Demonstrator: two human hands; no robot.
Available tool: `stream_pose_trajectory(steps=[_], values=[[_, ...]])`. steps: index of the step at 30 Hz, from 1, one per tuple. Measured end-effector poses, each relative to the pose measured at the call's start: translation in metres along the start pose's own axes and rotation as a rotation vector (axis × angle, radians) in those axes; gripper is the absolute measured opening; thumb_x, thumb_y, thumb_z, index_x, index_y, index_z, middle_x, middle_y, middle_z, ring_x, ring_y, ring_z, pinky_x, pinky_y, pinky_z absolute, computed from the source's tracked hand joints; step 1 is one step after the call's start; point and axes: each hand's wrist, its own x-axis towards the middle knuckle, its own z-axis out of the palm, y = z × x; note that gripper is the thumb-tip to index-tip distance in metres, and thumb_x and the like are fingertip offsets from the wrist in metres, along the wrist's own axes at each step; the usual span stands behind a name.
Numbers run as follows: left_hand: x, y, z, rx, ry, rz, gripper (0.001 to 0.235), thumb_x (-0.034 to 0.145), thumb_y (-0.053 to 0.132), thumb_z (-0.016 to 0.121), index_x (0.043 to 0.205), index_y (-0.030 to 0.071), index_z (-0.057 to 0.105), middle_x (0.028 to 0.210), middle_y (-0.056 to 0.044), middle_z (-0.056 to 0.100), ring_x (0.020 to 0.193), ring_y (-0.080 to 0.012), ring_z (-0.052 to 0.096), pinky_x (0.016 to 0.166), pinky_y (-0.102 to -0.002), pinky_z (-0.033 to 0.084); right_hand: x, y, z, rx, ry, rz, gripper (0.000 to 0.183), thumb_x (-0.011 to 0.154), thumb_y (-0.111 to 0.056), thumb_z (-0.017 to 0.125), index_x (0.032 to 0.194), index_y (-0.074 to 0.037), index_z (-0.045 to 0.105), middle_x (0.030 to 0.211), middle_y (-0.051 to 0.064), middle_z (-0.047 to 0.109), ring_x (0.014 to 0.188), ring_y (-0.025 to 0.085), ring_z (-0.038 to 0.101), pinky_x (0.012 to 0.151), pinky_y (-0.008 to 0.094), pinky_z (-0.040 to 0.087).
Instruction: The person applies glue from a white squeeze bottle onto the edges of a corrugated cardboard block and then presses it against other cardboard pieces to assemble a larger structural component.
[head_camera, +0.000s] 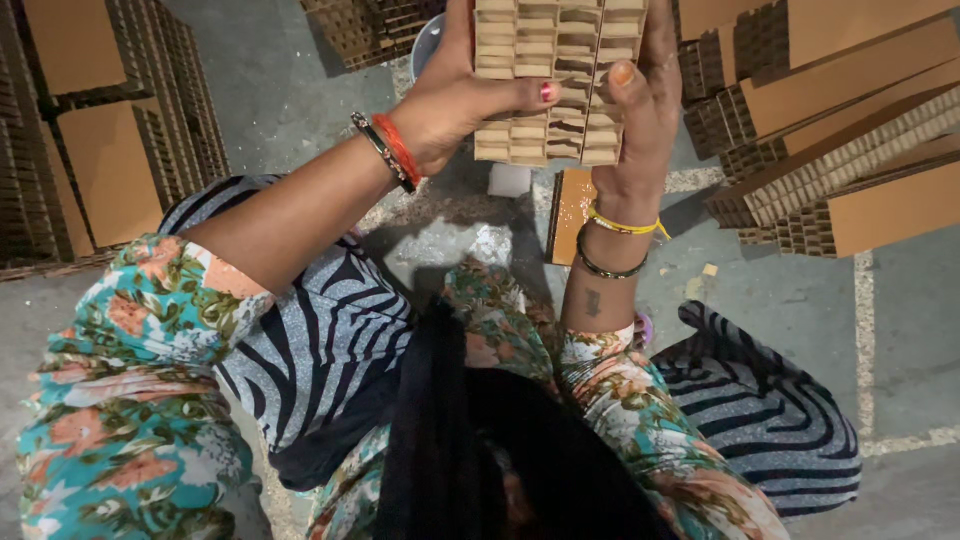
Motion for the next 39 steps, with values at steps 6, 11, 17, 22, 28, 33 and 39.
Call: stream_pose_trajectory(steps=[6,11,17,22,28,33,39], values=[[0.002,0.003,0.0,0.052,0.035,-0.053,0.085,0.09,0.012,0.09,0.147,0.008,0.026,0.141,-0.014,0.063,0.131,-0.0232,0.067,0.112,-0.039,0.06,-0.002,0.0,0.004,0.026,0.031,0.001,0.066,0.103,-0.029,0.07,0.158,-0.001,0.044,0.151,0.006,0.053,0.133,0.017,0.058,0.116,0.032,0.047],[0.002,0.004,0.0,0.003,0.016,-0.065,0.086,0.091,0.012,0.089,0.147,0.009,0.025,0.141,-0.013,0.062,0.131,-0.0226,0.067,0.112,-0.039,0.06,-0.002,0.007,0.002,-0.056,0.174,0.086,0.077,0.093,-0.027,0.069,0.158,-0.002,0.037,0.147,0.01,0.052,0.108,0.019,0.051,0.096,0.035,0.045],[0.006,0.001,-0.005,0.029,0.023,-0.069,0.079,0.092,0.013,0.087,0.146,0.008,0.03,0.139,-0.013,0.064,0.13,-0.0223,0.066,0.112,-0.038,0.059,0.0,0.021,-0.005,-0.357,0.032,-0.124,0.059,0.115,-0.039,0.053,0.16,-0.001,0.044,0.159,0.008,0.049,0.143,0.016,0.05,0.122,0.031,0.039],[0.004,0.011,-0.016,-0.228,-0.118,-0.22,0.062,0.098,0.029,0.075,0.149,0.003,0.049,0.144,-0.014,0.061,0.133,-0.0265,0.063,0.116,-0.047,0.056,0.01,0.02,-0.04,0.152,-0.049,-0.075,0.067,0.117,-0.053,0.038,0.153,0.003,0.047,0.156,0.014,0.052,0.145,0.02,0.053,0.124,0.033,0.038],[-0.01,0.008,-0.018,-0.555,-0.353,-0.366,0.074,0.102,0.057,0.056,0.157,0.008,0.046,0.158,-0.015,0.054,0.145,-0.0279,0.057,0.126,-0.052,0.046,0.01,0.053,-0.075,0.623,0.085,-0.044,0.068,0.113,-0.057,0.044,0.15,0.0,0.048,0.15,0.015,0.053,0.137,0.026,0.055,0.118,0.04,0.041],[-0.016,-0.003,-0.014,-0.532,-0.365,-0.613,0.08,0.096,0.066,0.05,0.152,0.009,0.05,0.147,-0.023,0.057,0.132,-0.034,0.059,0.109,-0.059,0.05,0.003,0.063,-0.073,0.724,0.125,-0.087,0.074,0.104,-0.063,0.049,0.152,-0.006,0.046,0.153,0.011,0.05,0.141,0.026,0.053,0.12,0.043,0.04],[0.002,-0.01,-0.03,-0.061,-0.125,-0.576,0.074,0.086,0.059,0.062,0.14,0.007,0.062,0.133,-0.02,0.07,0.125,-0.0322,0.068,0.1,-0.051,0.059,0.006,0.073,-0.083,0.767,0.168,-0.147,0.084,0.094,-0.071,0.056,0.154,-0.014,0.042,0.156,0.007,0.046,0.145,0.027,0.05,0.124,0.047,0.039]])
